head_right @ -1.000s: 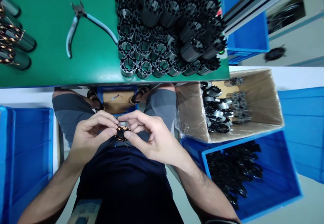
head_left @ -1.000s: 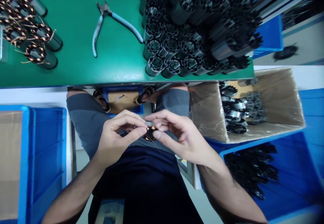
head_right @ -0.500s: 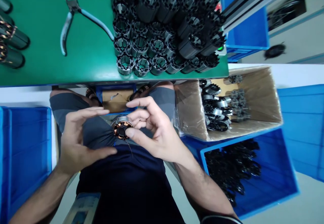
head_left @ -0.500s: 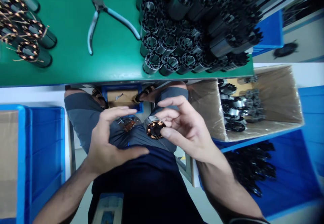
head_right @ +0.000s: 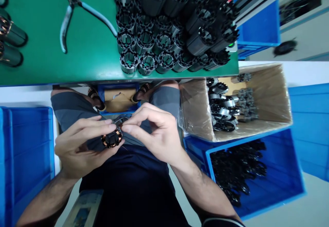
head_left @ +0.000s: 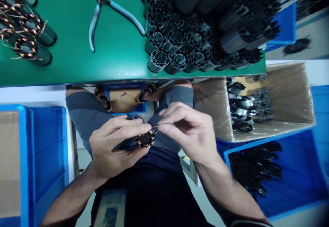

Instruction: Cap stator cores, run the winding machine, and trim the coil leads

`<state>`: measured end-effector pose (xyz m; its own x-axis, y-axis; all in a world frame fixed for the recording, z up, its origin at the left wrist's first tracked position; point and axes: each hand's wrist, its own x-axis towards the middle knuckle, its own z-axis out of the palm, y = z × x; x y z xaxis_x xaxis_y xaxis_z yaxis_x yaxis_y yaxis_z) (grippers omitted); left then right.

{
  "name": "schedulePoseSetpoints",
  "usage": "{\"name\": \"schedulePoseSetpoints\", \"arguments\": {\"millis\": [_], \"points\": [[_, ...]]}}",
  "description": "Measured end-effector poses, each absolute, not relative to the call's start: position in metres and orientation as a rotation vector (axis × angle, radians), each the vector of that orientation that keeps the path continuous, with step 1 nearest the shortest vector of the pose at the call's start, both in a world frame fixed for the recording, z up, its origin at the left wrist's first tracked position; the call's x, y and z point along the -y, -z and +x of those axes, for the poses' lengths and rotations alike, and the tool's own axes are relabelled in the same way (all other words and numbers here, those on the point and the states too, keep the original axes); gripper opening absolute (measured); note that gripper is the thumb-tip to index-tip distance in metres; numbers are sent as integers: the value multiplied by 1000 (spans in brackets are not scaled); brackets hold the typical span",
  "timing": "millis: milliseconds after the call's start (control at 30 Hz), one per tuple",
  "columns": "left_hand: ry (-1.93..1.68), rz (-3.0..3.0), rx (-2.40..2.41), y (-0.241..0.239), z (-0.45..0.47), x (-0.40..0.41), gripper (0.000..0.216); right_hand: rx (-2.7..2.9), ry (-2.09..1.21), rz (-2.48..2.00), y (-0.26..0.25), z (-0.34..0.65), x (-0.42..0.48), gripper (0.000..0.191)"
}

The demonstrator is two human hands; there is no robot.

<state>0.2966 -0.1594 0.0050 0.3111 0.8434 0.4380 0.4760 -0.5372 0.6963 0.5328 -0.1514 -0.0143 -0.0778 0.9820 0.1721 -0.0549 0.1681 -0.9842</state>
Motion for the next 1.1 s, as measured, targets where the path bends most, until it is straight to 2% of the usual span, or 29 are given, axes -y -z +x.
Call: {"name": "schedulePoseSetpoints", "arguments": {"millis": [67,133,233,300,333,433,533,633,733,967,1100], "points": [[-1165,2068,-1257,-10,299,157,34,1110,-1079,-1059,17,534,151,13],[-1209,2037,-1329,-13,300,156,32,958,-940,-1119,18,534,153,17],[-1234,2005,-1388,-15,301,154,34,1164,-879,-1111,16,530,160,11],[-1232,2004,-1379,-15,301,153,35,1376,-934,-1050,14,525,166,32],[-1223,2008,-1368,-14,301,152,35,1427,-949,-1029,13,523,167,34],[-1190,2029,-1340,-12,300,153,38,1471,-934,-1022,12,521,166,17],[-1106,2032,-1319,-10,300,156,39,1509,-925,-1013,10,524,163,14],[-1046,1993,-1247,-6,303,158,33,1485,-995,-1031,6,525,164,18],[-1099,1981,-1194,-2,309,157,31,1319,-1113,-1122,3,516,171,8],[-1216,2193,-1245,11,312,152,27,767,-1510,-1104,19,482,187,27],[-1192,2389,-1274,19,308,152,24,719,-1482,-1087,27,477,193,11]]}}
